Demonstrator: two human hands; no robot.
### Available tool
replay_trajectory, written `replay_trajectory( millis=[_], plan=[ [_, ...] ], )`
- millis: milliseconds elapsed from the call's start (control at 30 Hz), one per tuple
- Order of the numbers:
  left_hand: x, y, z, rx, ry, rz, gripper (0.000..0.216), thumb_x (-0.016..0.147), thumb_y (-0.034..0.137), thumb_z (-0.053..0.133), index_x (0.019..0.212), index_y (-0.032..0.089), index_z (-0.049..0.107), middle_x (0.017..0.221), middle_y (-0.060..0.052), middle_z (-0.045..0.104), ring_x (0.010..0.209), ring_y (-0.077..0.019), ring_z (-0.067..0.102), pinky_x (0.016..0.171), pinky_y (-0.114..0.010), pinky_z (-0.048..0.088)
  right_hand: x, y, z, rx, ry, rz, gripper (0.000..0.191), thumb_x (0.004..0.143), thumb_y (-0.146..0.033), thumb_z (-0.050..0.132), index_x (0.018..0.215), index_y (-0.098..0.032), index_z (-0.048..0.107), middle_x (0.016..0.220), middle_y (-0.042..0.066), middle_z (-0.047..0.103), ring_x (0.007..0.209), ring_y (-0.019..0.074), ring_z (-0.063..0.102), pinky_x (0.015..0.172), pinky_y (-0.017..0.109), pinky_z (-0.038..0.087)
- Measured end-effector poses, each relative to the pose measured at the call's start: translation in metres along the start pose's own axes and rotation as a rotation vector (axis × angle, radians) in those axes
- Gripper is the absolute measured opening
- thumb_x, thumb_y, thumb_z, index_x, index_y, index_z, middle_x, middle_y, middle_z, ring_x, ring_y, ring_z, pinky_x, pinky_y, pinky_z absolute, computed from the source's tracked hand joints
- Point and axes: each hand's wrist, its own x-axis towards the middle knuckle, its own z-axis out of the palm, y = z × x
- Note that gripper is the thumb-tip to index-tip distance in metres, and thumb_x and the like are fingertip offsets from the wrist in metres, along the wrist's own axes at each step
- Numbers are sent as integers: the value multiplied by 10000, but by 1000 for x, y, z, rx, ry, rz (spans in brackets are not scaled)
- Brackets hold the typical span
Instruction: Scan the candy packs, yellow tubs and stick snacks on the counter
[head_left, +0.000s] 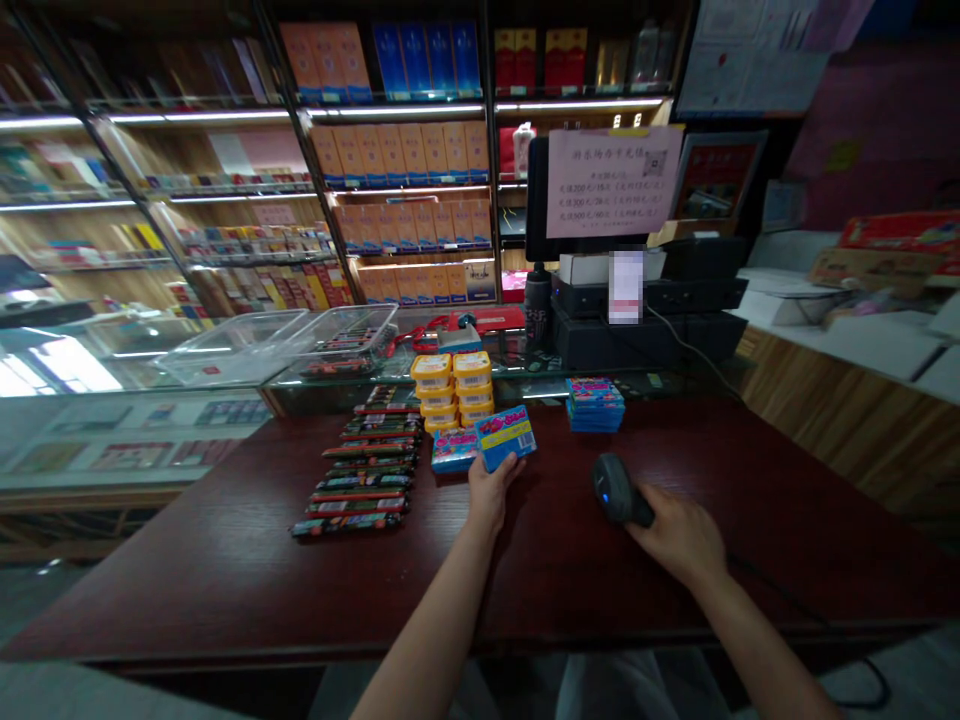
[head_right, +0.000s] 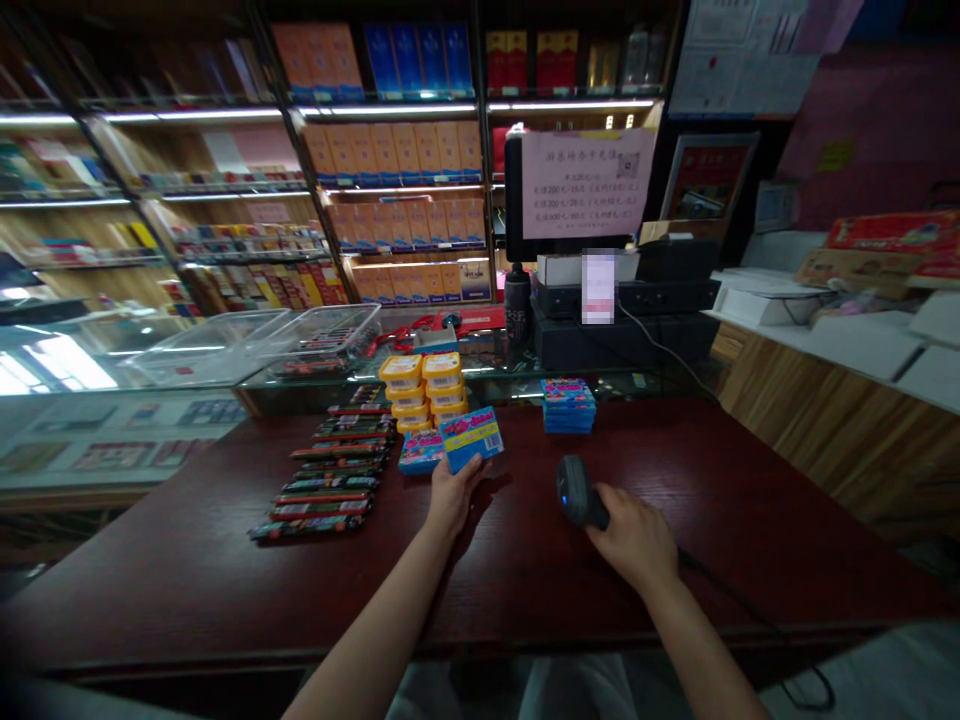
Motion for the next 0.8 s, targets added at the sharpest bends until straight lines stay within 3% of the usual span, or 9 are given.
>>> replay_trajectory(
  millis=[167, 300, 433, 533, 667, 800],
  plan=[
    [3, 13, 9, 350, -2, 263, 303, 616, 263, 782, 868, 156, 652, 796, -15, 673, 731, -148, 613, 763, -289, 508, -5, 10, 23, -11, 109, -57, 315, 757, -230, 536, 1065, -218, 598, 993, 52, 701, 841, 216, 655, 708, 309, 446],
    [11, 45, 13, 554, 81, 536, 206, 638, 269, 764, 789, 187, 651, 733, 5, 638, 701, -142, 578, 708, -238, 464, -6, 10, 25, -8, 154, -72, 333, 782, -251, 514, 1105, -215, 588, 978, 59, 703, 813, 210, 651, 712, 315, 451],
    [16, 85, -6, 975, 73, 824, 95, 737, 248, 662, 826, 218, 665, 800, -16, 642, 780, -174, 571, 760, -280, 438, -8, 7, 21, -15, 166, -80, 290, 813, -275, 488, 1067, -205, 608, 940, 61, 707, 779, 208, 651, 694, 313, 449],
    [18, 103, -29, 1412, -2, 1006, 176, 776, 170, 575, 890, 237, 690, 878, -47, 659, 877, -214, 557, 830, -342, 397, -9, 6, 20, -16, 154, -67, 280, 815, -288, 488, 1050, -200, 611, 926, 56, 707, 763, 217, 658, 652, 316, 447],
    [15, 102, -51, 1768, -25, 1058, 211, 824, 186, 539, 920, 270, 707, 869, -55, 662, 863, -230, 526, 812, -379, 365, -9, 7, 22, -33, 142, -57, 257, 820, -291, 492, 1038, -216, 603, 904, 39, 708, 758, 209, 663, 643, 307, 444],
    [10, 86, -62, 1881, -24, 1002, 267, 844, 195, 526, 1009, 315, 699, 939, -65, 640, 884, -233, 501, 809, -386, 363, -9, 9, 23, -32, 135, -64, 258, 828, -300, 493, 1045, -211, 600, 923, 40, 708, 763, 206, 666, 650, 307, 451]
  ],
)
